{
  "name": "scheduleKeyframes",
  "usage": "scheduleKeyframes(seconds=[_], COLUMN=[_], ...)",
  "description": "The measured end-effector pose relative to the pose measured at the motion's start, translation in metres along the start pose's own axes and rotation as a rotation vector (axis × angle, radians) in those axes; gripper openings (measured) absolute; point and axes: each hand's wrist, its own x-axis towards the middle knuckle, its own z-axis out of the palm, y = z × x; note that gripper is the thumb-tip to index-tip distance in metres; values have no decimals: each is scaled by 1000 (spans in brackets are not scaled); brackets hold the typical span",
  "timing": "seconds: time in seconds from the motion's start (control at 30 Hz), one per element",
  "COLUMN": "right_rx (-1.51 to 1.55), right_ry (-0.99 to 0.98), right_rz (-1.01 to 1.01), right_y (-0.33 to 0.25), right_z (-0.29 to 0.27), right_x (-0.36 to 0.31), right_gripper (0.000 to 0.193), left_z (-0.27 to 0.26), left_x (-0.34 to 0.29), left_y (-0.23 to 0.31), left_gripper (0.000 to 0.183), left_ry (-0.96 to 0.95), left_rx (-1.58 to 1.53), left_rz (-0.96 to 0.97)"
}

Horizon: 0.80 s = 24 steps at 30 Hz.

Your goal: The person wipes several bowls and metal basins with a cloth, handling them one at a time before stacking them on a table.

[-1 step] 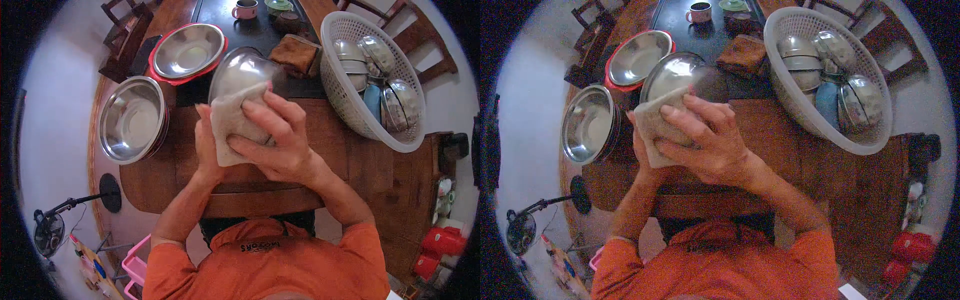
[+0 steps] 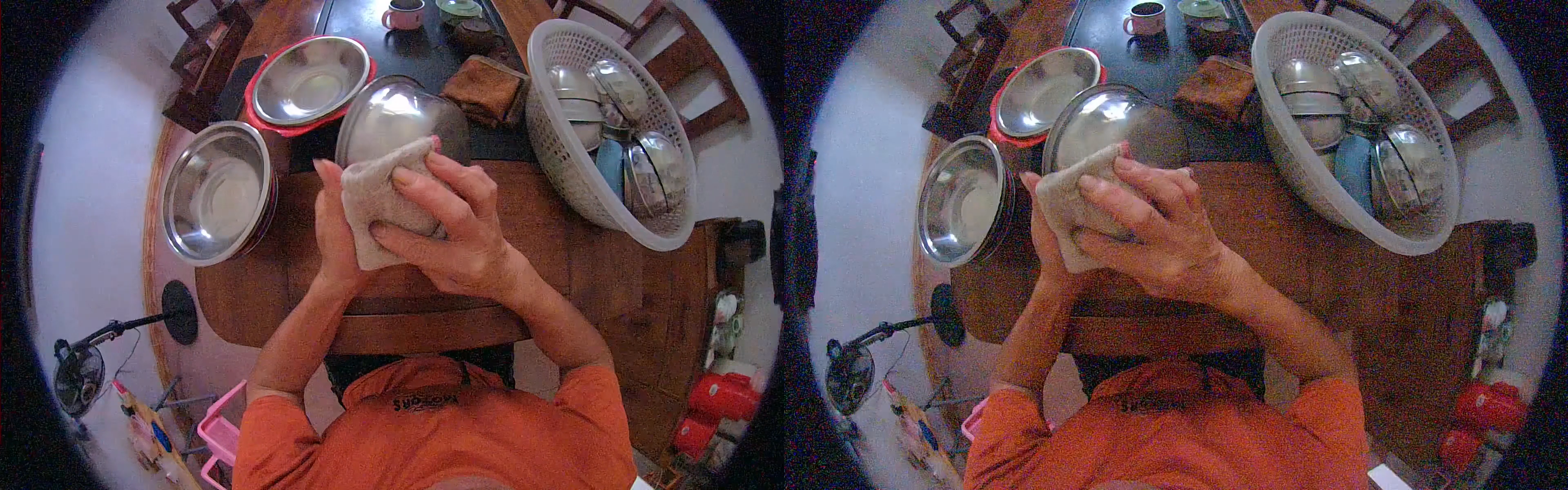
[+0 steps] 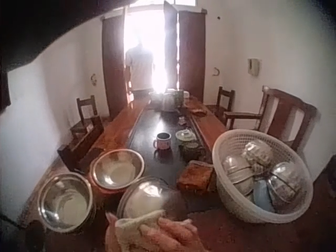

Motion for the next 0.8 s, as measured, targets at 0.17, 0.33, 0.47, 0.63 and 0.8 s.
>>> scheduleKeyframes(seconds=[0.17,0.33,0.47,0.63,0.8], right_rx=[-17,-35,59,481,1194], right_ry=[-4,33,90,269,375], right_rz=[-1,24,60,1006,1113], right_y=[4,13,32,54,51], right_z=[16,18,13,10,-3], right_x=[-9,-11,-17,-28,-21], right_gripper=[32,42,40,40,45], left_z=[9,0,-1,-6,-3], left_x=[-1,8,11,7,11], left_y=[21,34,41,35,17], left_gripper=[94,75,74,72,64], left_ry=[-187,123,127,-115,-1], left_rx=[-378,-251,-397,-462,-349], left_rz=[-103,189,192,65,-41])
